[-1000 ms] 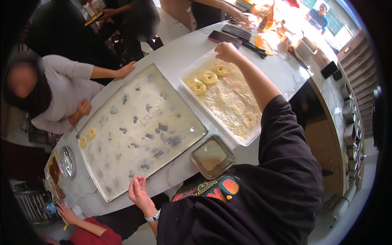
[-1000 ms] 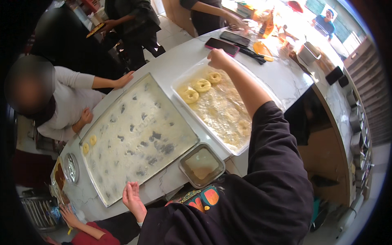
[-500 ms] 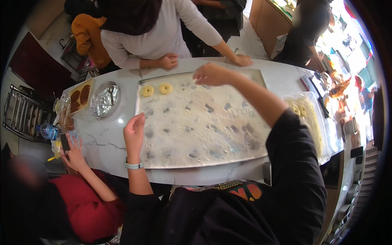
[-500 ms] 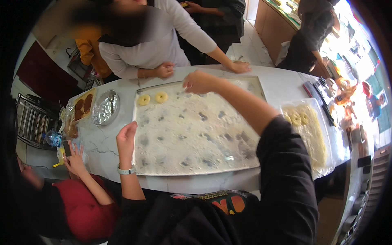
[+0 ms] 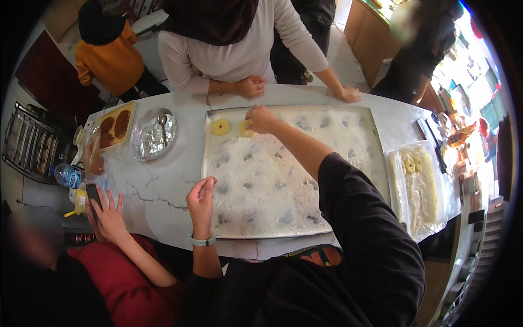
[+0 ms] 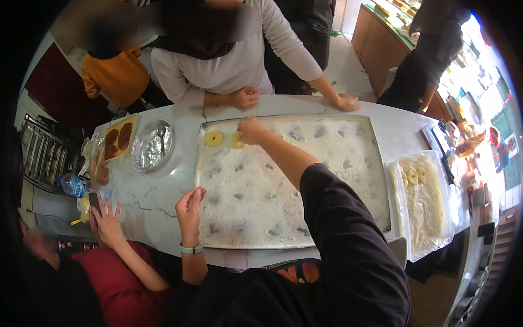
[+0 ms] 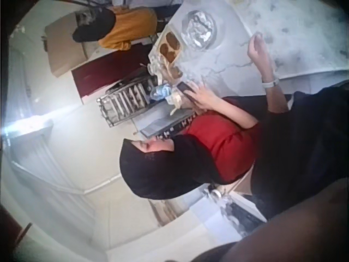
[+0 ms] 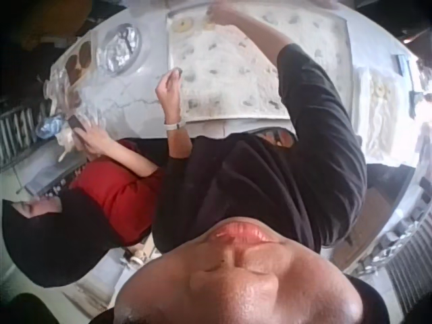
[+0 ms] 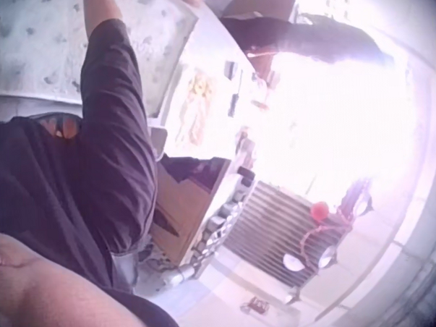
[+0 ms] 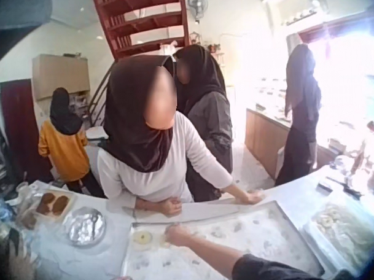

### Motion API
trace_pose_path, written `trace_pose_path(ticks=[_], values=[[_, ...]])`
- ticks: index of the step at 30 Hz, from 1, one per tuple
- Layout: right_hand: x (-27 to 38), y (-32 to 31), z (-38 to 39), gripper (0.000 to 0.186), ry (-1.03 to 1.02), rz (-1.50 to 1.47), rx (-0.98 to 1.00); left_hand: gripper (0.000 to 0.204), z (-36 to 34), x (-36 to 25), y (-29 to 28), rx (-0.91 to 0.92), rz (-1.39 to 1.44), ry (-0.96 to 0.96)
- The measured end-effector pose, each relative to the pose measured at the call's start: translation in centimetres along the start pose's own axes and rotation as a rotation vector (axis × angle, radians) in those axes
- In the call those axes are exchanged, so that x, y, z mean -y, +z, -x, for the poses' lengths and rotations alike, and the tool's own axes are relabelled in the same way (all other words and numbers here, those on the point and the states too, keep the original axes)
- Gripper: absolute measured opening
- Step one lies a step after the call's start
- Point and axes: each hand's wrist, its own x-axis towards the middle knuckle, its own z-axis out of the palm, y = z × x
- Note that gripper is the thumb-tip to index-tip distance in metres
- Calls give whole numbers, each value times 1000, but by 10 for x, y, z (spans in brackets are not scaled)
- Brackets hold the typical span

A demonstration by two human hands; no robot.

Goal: The person prepares doughnuts by picking up dough pieces, shaping them into rings, and placing them on a floured tray before covering the tray with plastic wrap.

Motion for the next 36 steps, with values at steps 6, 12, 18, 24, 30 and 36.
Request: trace_pose_path(ticks=[6,12,18,24,30,36], values=[[37,-47,64,25,-17,-568,23,26,4,-25,50,-64,91,146],[66,-136,180,27,-41,-802,73,31,29,-41,123,167,442,-4],[50,-183,273,25,199,-848,-114,28,83,-61,185,352,720,-228],[24,-192,340,27,271,-897,-196,27,120,-63,223,446,652,-268],[17,-192,376,28,204,-885,-251,24,137,-63,240,565,582,-279],[6,-188,407,33,306,-1059,-257,21,154,-66,262,661,539,-344]])
